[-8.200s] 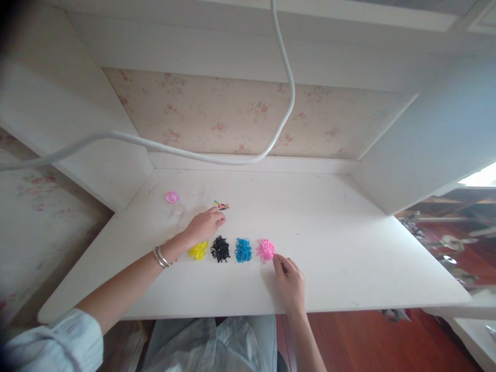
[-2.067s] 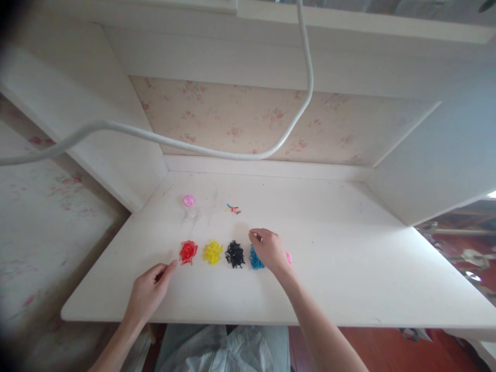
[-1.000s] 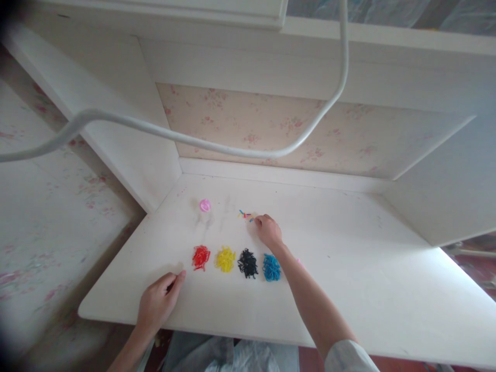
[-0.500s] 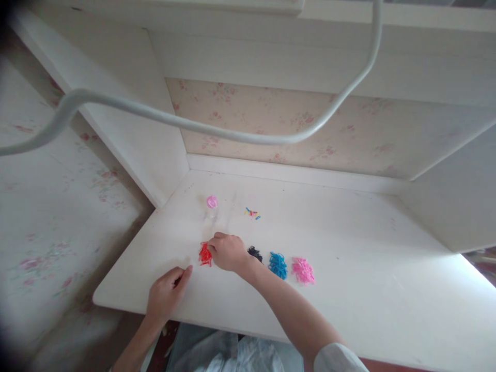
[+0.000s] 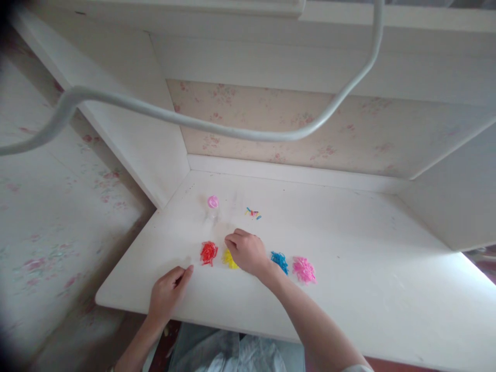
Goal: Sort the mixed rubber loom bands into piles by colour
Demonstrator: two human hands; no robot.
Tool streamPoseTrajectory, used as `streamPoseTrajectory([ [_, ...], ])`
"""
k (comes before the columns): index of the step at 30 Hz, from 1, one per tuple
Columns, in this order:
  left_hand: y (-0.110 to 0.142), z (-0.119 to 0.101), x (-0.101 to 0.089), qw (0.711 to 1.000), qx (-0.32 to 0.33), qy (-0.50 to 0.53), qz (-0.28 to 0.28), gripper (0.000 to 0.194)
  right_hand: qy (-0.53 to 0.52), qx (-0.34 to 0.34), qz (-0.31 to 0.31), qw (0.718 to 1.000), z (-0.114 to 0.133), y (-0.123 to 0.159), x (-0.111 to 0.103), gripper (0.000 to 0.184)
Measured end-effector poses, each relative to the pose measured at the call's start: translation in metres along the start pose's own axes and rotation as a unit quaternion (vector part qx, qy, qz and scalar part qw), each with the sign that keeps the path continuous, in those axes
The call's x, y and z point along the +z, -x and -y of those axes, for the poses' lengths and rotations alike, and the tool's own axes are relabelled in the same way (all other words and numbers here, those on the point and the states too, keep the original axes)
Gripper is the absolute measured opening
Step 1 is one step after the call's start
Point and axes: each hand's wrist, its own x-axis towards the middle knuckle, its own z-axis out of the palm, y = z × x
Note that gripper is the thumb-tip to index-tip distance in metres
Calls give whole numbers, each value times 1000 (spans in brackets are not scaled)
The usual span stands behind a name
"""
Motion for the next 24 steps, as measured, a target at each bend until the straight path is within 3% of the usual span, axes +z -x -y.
streamPoseTrajectory([
  [3, -3, -9, -3, 1000, 4, 21, 6, 42, -77, 54, -74, 993, -23, 40, -12, 31],
  [5, -8, -25, -6, 998, 42, 30, 19, 41, -115, 117, -124, 979, -42, 74, -12, 32],
  [8, -20, -64, -7, 991, 118, 4, 64, 35, -140, 223, -226, 938, -71, 127, 1, 33],
  [12, -53, -118, 11, 976, 180, -53, 113, 33, -142, 351, -289, 879, -94, 181, 22, 39],
  [15, -87, -147, 39, 964, 184, -109, 156, 29, -119, 366, -297, 874, -96, 196, 30, 42],
  [19, -124, -168, 76, 964, 174, -123, 161, 24, -111, 334, -295, 888, -92, 193, 33, 41],
  [24, -142, -178, 103, 968, 156, -130, 146, 35, -105, 301, -291, 902, -92, 190, 34, 40],
])
